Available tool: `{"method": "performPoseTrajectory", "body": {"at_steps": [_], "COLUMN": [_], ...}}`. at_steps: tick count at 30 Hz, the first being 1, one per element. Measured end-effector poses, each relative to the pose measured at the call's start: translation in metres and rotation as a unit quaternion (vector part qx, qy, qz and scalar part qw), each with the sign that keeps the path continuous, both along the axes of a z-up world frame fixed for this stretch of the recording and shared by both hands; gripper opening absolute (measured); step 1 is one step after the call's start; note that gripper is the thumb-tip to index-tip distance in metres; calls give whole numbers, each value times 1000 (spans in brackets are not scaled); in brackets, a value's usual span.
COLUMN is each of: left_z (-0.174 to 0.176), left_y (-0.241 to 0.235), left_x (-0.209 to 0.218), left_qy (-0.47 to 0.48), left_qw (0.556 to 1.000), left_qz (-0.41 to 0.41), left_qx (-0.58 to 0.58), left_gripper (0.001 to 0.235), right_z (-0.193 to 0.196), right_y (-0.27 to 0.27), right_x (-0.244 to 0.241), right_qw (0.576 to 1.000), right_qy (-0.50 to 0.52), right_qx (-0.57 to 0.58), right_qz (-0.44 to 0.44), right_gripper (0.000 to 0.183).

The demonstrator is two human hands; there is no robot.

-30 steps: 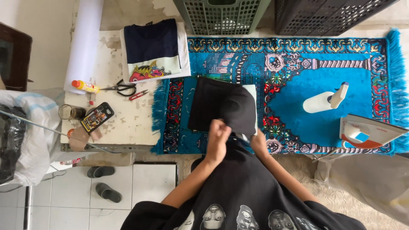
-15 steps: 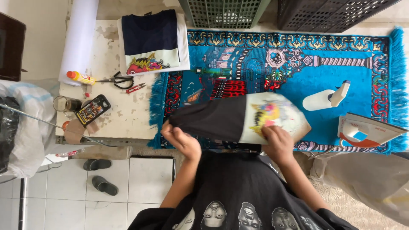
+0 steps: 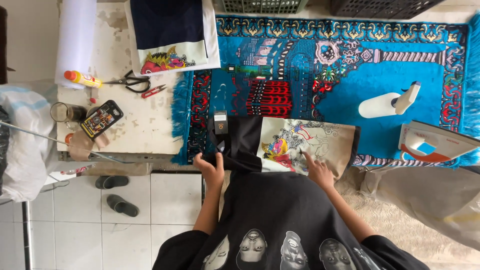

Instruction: The person irons a black t-shirt on a patterned blue mat. They unfold the shirt, smooth it by hand, spray it with water, and use an iron to press the fabric. The shirt is flipped and repositioned multiple times during the process.

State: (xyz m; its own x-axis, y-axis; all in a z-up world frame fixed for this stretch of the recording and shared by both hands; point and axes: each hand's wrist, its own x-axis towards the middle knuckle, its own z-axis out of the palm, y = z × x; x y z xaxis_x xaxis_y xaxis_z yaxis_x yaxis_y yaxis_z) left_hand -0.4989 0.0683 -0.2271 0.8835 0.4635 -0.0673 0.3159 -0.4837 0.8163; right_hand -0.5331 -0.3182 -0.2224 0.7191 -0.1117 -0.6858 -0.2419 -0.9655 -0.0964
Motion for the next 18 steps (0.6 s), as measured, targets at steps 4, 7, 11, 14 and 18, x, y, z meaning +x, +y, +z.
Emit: {"method": "performPoseTrajectory", "body": {"at_steps": [4,7,11,14,18], "left_z": [48,94,172,212,161], "left_y": [10,19,31,30,41], "left_x": [18,40,79,104,145], "left_qy": [222,422,401,256,-174], "left_qw": [967,884,896,911,799], "left_qz": [-41,-187,-101,19,-21], "left_qx": [-116,-72,-163,-322,-576], "left_gripper": [109,123,113,83,67], "right_z": [7,28,136,207,164], "right_y": [-15,-33,-22,-9,-17], "right_x": [3,17,90,137,192], "right_qw": [998,988,985,982,935], "right_qy": [-28,-113,-118,-42,-329], "right_qx": [13,-67,119,184,123], "right_qz": [-51,-81,-42,3,49], "right_gripper": [42,40,34,42,54]}}
